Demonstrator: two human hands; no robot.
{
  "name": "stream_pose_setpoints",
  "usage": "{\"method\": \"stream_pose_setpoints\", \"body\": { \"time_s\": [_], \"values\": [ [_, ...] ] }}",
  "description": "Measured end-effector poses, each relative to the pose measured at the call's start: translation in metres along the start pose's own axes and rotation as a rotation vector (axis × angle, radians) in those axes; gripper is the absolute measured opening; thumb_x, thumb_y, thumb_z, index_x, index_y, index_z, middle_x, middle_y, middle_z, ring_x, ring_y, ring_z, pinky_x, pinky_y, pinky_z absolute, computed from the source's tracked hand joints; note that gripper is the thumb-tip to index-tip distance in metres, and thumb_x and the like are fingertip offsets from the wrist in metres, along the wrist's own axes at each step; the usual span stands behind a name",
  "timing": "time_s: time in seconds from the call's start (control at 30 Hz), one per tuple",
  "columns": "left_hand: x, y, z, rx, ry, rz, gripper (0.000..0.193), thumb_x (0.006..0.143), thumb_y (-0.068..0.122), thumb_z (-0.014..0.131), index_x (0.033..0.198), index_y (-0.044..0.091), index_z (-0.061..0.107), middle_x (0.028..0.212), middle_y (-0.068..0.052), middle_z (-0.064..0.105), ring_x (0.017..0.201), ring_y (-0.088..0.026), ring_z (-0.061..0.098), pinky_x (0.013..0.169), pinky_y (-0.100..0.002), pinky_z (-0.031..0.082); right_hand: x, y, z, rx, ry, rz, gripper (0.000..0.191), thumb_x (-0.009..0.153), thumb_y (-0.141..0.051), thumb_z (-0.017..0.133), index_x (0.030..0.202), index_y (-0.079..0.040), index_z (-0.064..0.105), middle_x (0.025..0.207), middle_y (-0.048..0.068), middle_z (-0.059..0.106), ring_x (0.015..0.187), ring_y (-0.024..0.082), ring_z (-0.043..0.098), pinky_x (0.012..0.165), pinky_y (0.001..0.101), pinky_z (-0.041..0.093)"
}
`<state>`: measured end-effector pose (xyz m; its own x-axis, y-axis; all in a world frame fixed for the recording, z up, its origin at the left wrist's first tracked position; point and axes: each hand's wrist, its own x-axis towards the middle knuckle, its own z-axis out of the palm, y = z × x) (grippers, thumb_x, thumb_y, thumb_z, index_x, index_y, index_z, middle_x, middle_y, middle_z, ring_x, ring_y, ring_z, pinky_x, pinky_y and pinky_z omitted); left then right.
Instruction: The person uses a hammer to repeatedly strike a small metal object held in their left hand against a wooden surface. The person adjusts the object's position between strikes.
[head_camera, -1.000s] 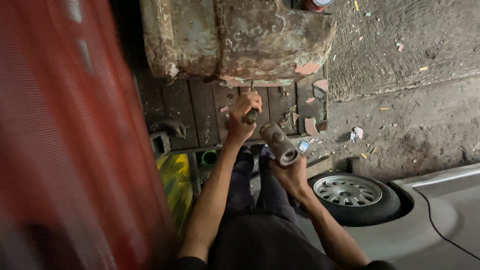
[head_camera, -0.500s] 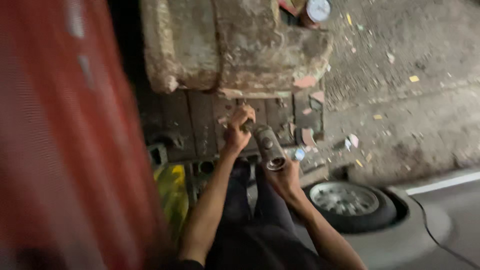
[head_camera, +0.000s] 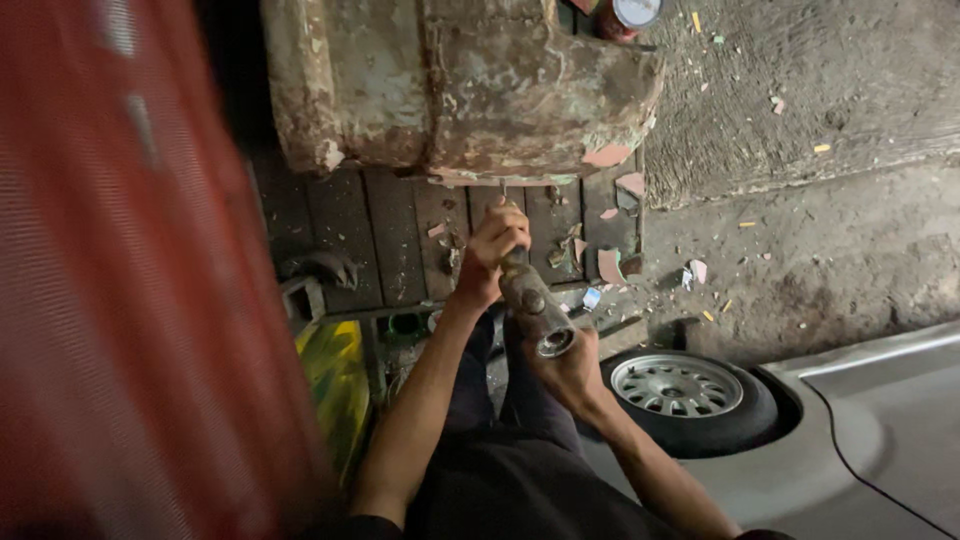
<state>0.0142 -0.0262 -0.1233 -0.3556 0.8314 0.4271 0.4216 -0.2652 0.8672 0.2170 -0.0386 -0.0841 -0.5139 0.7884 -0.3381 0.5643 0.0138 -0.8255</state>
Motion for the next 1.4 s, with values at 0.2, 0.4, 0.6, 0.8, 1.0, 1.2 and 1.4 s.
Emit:
{"method": "stream_pose_setpoints", "body": {
  "time_s": [0.2,0.4,0.6,0.8,1.0,1.2,1.4],
  "values": [
    [-0.006,-0.01,0.008,0.034,0.022,-0.02,0.019,0.079,-0.001,0.07,0.088,0.004,0.054,0.102,-0.01,0.062,0.112,-0.032,0.065,0.119,-0.051,0.045,-0.014,0.005,-0.017,0.003,-0.051,-0.168,0.032,0.08,-0.008,0.068,0.112,-0.002,0.07,0.073,0.006,0.074,0.059,0.009,0.069,0.052,0.0293,0.054],
    [-0.004,-0.023,0.009,0.038,0.01,0.023,0.012,0.083,0.001,0.065,0.089,0.004,0.055,0.103,-0.01,0.062,0.109,-0.031,0.065,0.117,-0.052,0.046,0.002,0.016,-0.022,0.001,-0.166,-0.191,0.029,0.08,-0.014,0.076,0.107,-0.007,0.07,0.077,0.006,0.073,0.065,0.016,0.071,0.056,0.0326,0.054],
    [-0.013,-0.022,0.009,-0.009,-0.049,0.004,0.016,0.081,0.008,0.065,0.092,0.002,0.055,0.105,-0.015,0.06,0.11,-0.037,0.062,0.102,-0.046,0.049,0.009,0.02,0.006,-0.019,-0.057,-0.242,0.033,0.084,-0.016,0.079,0.113,-0.003,0.069,0.081,0.01,0.073,0.07,0.016,0.072,0.063,0.0319,0.057],
    [-0.003,-0.015,0.012,0.077,0.053,-0.025,0.027,0.074,-0.015,0.058,0.094,0.003,0.054,0.107,-0.014,0.062,0.11,-0.036,0.062,0.104,-0.045,0.052,-0.034,0.011,-0.008,0.121,0.034,-0.235,0.03,0.085,-0.015,0.078,0.113,-0.004,0.073,0.078,0.007,0.075,0.065,0.012,0.07,0.057,0.0303,0.055],
    [-0.018,-0.026,0.021,-0.224,0.118,-0.3,0.019,0.081,-0.01,0.055,0.095,0.003,0.053,0.099,-0.013,0.058,0.097,-0.033,0.056,0.09,-0.044,0.045,0.006,0.016,-0.011,-0.182,-0.044,-0.109,0.029,0.083,-0.016,0.08,0.108,-0.002,0.073,0.082,0.009,0.076,0.067,0.016,0.072,0.058,0.0328,0.056],
    [-0.042,-0.055,0.021,-0.058,0.126,-0.171,0.02,0.09,-0.017,0.053,0.091,0.003,0.05,0.089,-0.012,0.052,0.079,-0.03,0.05,0.083,-0.036,0.048,0.001,0.023,0.001,-0.013,0.11,-0.325,0.036,0.083,-0.012,0.074,0.114,0.006,0.067,0.085,0.015,0.073,0.076,0.019,0.072,0.066,0.0359,0.056],
    [-0.04,-0.027,0.021,0.047,0.151,-0.041,0.026,0.078,-0.021,0.055,0.091,0.002,0.052,0.095,-0.014,0.059,0.097,-0.035,0.061,0.103,-0.048,0.05,-0.006,-0.001,-0.015,-0.036,0.183,0.0,0.017,0.086,-0.014,0.073,0.089,0.002,0.07,0.065,0.012,0.072,0.059,0.012,0.069,0.053,0.035,0.053]
  ]
}}
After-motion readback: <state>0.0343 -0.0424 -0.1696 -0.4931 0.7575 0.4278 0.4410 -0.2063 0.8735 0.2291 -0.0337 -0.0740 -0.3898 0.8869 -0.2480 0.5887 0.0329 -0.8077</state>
